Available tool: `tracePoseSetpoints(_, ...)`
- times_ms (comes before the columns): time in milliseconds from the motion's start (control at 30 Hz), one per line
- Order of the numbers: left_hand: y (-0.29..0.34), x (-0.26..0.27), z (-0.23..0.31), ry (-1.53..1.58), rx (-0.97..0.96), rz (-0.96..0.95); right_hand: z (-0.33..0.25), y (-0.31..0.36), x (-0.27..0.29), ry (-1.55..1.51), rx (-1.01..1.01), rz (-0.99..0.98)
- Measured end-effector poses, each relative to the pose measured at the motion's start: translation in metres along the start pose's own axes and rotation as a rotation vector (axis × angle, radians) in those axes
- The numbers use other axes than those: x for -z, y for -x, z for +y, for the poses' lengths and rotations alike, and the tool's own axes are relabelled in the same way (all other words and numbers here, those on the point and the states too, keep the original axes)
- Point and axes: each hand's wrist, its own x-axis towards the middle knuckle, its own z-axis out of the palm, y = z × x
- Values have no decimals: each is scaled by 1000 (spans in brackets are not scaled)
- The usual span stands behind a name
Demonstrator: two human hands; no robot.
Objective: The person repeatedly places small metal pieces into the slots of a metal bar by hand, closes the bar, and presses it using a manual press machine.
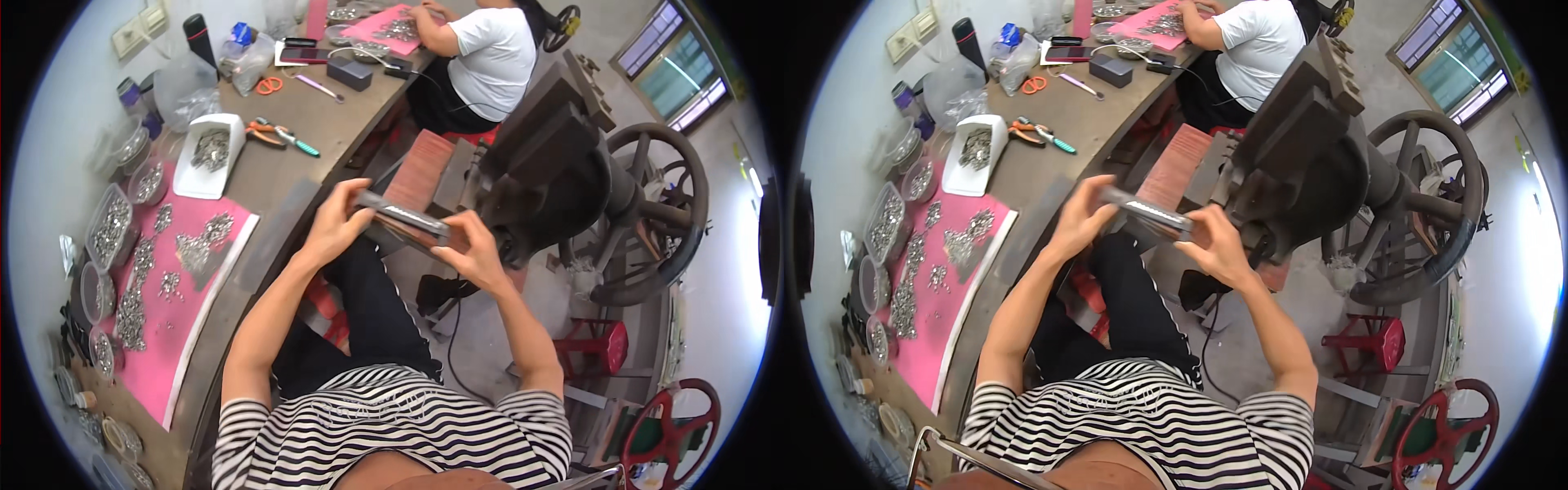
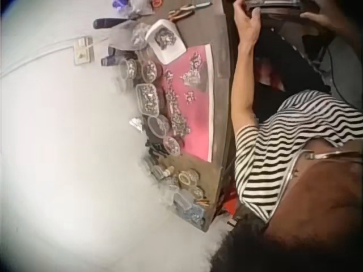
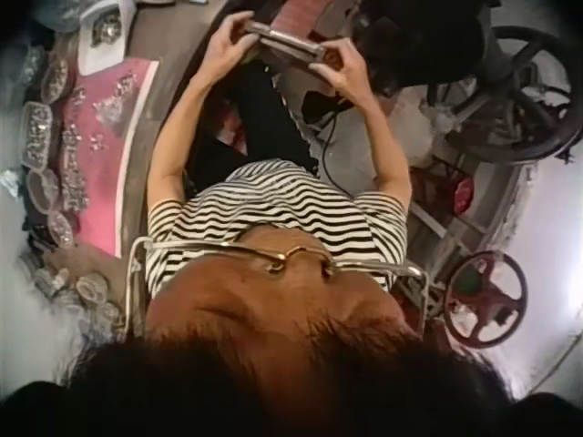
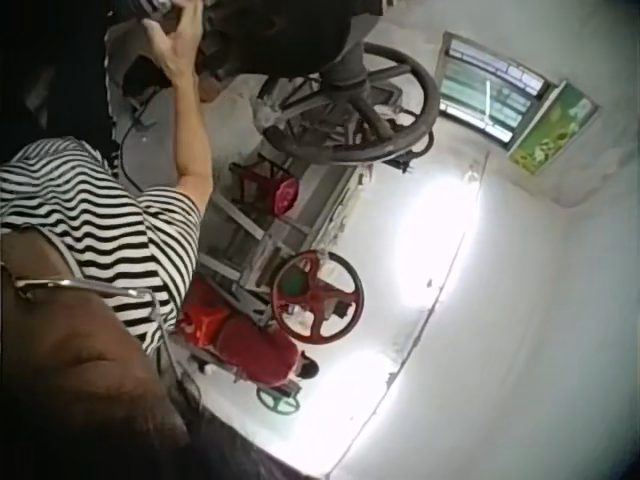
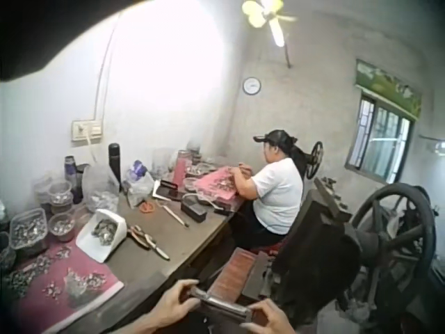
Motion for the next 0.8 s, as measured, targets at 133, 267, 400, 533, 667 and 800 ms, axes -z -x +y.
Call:
tracePoseSetpoints(133, -84, -80, -40, 127, -1, -177, 32, 26, 28, 49, -225, 209)
tracePoseSetpoints(267, -130, -126, -56, 271, 252, -219, 50, 22, 13, 65, -314, 323)
tracePoseSetpoints(400, -153, -153, -74, 275, 40, -179, 53, 3, -8, 104, -358, 314)
tracePoseSetpoints(533, -162, -177, -64, 143, 45, -288, 59, -3, -21, 294, -266, 366)
tracePoseSetpoints(667, -158, -176, -82, 45, -66, -336, 54, 10, -16, 156, -316, 336)
tracePoseSetpoints(800, -131, -154, -54, 136, -5, -344, -37, 46, 115, 810, 47, 587)
